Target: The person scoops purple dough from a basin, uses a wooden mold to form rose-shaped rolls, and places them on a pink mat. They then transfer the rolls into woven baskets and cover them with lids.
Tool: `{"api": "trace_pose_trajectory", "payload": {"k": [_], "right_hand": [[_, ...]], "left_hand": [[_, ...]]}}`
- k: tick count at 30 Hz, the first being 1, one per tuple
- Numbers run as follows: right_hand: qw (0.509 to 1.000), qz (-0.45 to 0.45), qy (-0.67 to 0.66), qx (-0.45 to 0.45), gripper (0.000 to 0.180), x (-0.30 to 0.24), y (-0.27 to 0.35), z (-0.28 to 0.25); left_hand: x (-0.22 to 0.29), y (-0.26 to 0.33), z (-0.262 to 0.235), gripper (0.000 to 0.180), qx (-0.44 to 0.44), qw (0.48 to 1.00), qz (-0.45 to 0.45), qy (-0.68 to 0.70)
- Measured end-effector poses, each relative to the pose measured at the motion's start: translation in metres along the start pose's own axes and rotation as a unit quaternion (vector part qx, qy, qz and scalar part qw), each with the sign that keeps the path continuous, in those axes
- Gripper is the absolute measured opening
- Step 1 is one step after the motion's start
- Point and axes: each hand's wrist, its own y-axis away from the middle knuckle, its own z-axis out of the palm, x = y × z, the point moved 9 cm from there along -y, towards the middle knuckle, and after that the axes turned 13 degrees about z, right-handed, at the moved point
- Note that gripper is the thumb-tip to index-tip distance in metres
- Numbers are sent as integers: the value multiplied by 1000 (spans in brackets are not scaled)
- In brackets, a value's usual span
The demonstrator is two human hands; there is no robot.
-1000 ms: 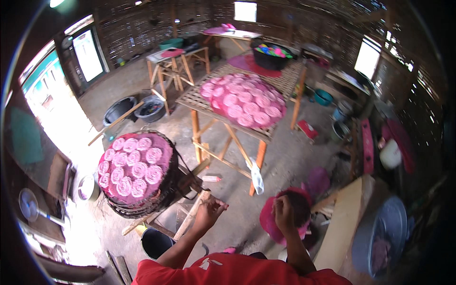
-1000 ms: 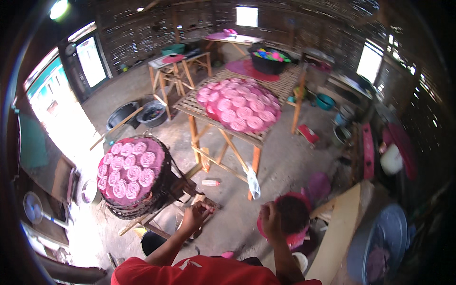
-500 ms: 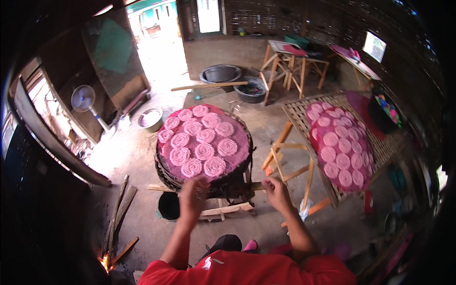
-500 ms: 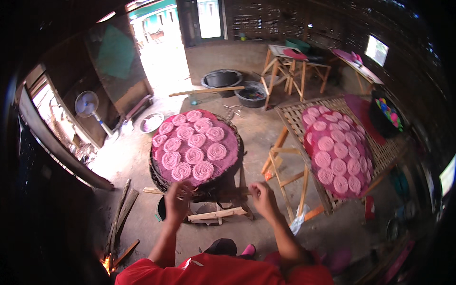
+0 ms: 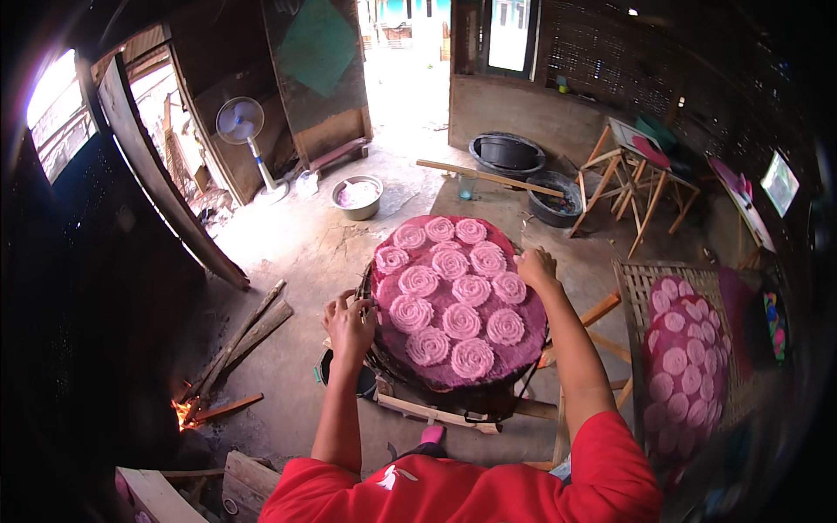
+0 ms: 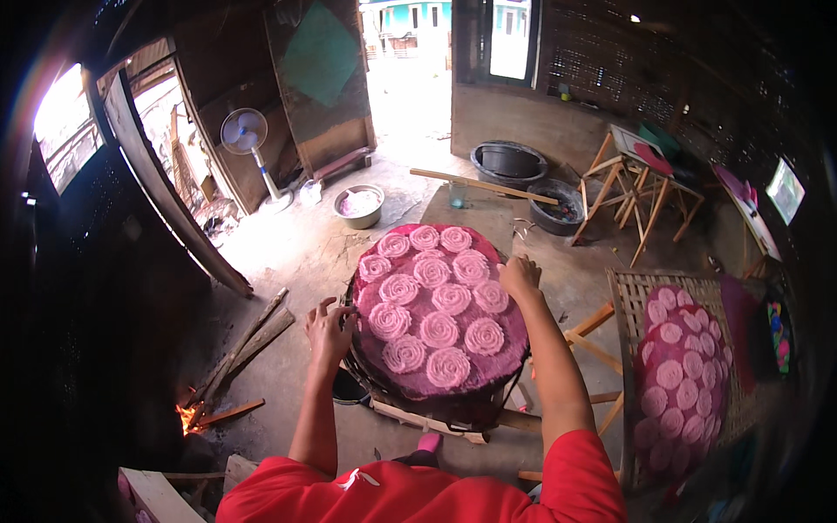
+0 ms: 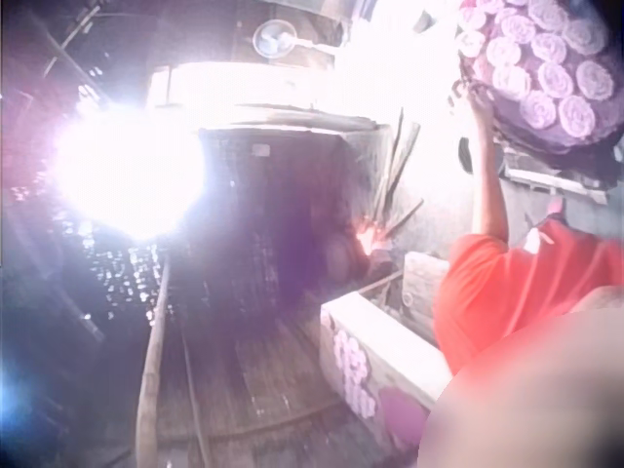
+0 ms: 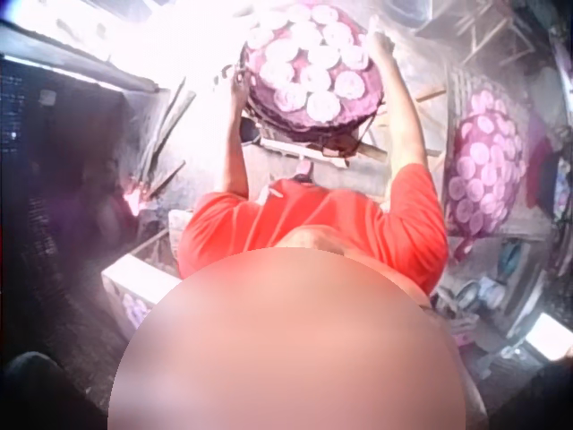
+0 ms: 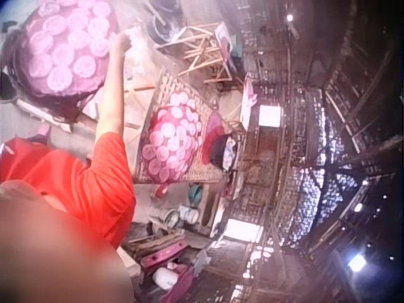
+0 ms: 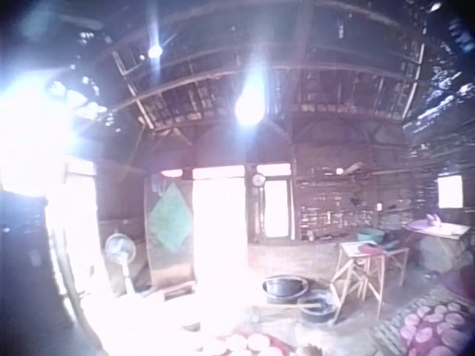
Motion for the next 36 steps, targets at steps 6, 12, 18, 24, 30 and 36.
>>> {"api": "trace_pose_trajectory", "payload": {"k": [6, 12, 18, 24, 30, 36], "right_hand": [[997, -1, -70, -39, 26, -5, -15, 9], [970, -55, -234, -39, 22, -3, -18, 5], [949, -46, -258, -178, 33, 10, -31, 41], [918, -73, -336, -199, 34, 15, -28, 43], [925, -85, -335, -160, 28, 11, -17, 21], [907, -173, -382, -38, 23, -9, 8, -27]], "left_hand": [[-17, -24, 21, 16, -32, 998, -31, 34], [-21, -51, 29, 13, -20, 999, -8, -30], [-6, -65, 35, 14, -64, 993, 17, -101], [-7, -69, 41, 14, -9, 996, 35, 81], [-33, -63, 81, 30, -82, 952, -125, 268], [-6, -66, 68, 31, -143, 943, -66, 292]]}}
